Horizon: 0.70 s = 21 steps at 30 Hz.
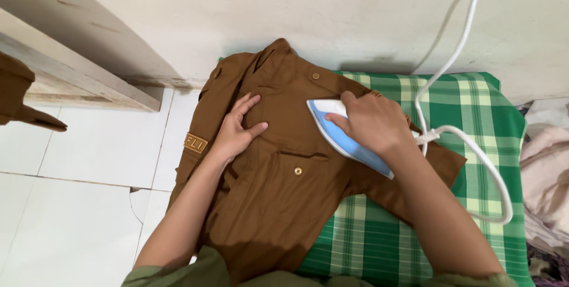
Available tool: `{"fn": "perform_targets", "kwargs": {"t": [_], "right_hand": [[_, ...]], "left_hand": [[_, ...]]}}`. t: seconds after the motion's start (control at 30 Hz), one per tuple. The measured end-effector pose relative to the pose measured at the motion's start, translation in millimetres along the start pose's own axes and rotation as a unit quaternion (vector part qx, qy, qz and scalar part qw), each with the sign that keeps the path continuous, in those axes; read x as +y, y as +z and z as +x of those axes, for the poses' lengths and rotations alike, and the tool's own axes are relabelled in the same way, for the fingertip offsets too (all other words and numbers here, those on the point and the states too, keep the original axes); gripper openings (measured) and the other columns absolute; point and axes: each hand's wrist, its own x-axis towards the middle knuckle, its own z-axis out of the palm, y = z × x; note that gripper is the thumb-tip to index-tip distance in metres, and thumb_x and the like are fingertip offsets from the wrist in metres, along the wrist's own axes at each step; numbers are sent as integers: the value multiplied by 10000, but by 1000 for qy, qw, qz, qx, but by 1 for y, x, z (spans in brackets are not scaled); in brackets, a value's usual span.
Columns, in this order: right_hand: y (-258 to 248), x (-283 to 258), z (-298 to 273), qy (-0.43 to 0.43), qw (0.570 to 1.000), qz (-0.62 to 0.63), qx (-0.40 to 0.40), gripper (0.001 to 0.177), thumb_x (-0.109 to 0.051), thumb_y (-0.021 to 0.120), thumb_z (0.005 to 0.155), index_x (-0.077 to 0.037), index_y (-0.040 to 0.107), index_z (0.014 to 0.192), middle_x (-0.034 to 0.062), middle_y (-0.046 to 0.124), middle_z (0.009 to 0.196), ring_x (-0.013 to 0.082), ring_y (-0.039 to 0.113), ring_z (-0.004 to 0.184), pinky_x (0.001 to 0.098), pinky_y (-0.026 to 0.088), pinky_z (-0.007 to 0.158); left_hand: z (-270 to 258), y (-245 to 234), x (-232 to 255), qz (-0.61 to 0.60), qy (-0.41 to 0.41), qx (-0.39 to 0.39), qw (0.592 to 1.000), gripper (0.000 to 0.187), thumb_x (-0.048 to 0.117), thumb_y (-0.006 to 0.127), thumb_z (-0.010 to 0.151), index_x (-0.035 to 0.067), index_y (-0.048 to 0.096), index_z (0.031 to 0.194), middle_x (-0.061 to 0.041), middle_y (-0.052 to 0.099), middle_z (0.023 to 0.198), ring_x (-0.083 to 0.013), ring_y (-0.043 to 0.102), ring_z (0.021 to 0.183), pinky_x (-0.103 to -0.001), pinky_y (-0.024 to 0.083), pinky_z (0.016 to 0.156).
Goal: The person irons a brown short-sleeved shirt on a green and white checkered ironing board. They smooth the fabric with one hand while moving the iron with the other, then flip the shirt to iron the back and sleeves.
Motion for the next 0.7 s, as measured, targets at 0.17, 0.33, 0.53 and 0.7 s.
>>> {"fn": "perform_targets", "kwargs": {"t": [0.17, 0.33, 0.53, 0.7], "right_hand": [[12, -22, 32, 33, 997, 10, 71, 546, -550, 638, 963, -6, 666, 925, 214, 706, 777, 406, 707, 727, 495, 567, 635], [8, -31, 56, 13, 996, 36, 77, 512, -535, 687, 912, -24, 698, 916, 215, 707, 770, 405, 705, 730, 498, 562, 643], [2, -25, 39, -46, 998, 28, 36, 513, -543, 665, 912, -35, 686, 974, 182, 713, 769, 401, 701, 766, 529, 546, 652], [2, -33, 48, -16, 998, 13, 64, 496, -537, 648, 943, -46, 690, 1001, 199, 711, 801, 410, 706, 772, 519, 554, 661]], "left_hand": [[-5, 0, 3, 49, -18, -5, 999, 750, 39, 824, 790, 49, 500, 1466, -169, 360, 1617, -279, 323, 1522, -356, 271, 1220], [-13, -5, 26, 15, -24, -35, 999, 755, 57, 808, 778, 99, 534, 1480, -157, 488, 1570, -251, 455, 1459, -348, 359, 1185], [18, -7, 13, 3, -34, -42, 999, 803, 58, 841, 775, 111, 518, 1508, -185, 521, 1541, -268, 518, 1402, -386, 433, 1151], [21, -12, -15, 40, 78, -17, 996, 811, -10, 822, 790, 59, 480, 1521, -193, 414, 1576, -301, 442, 1424, -412, 419, 1106]]}}
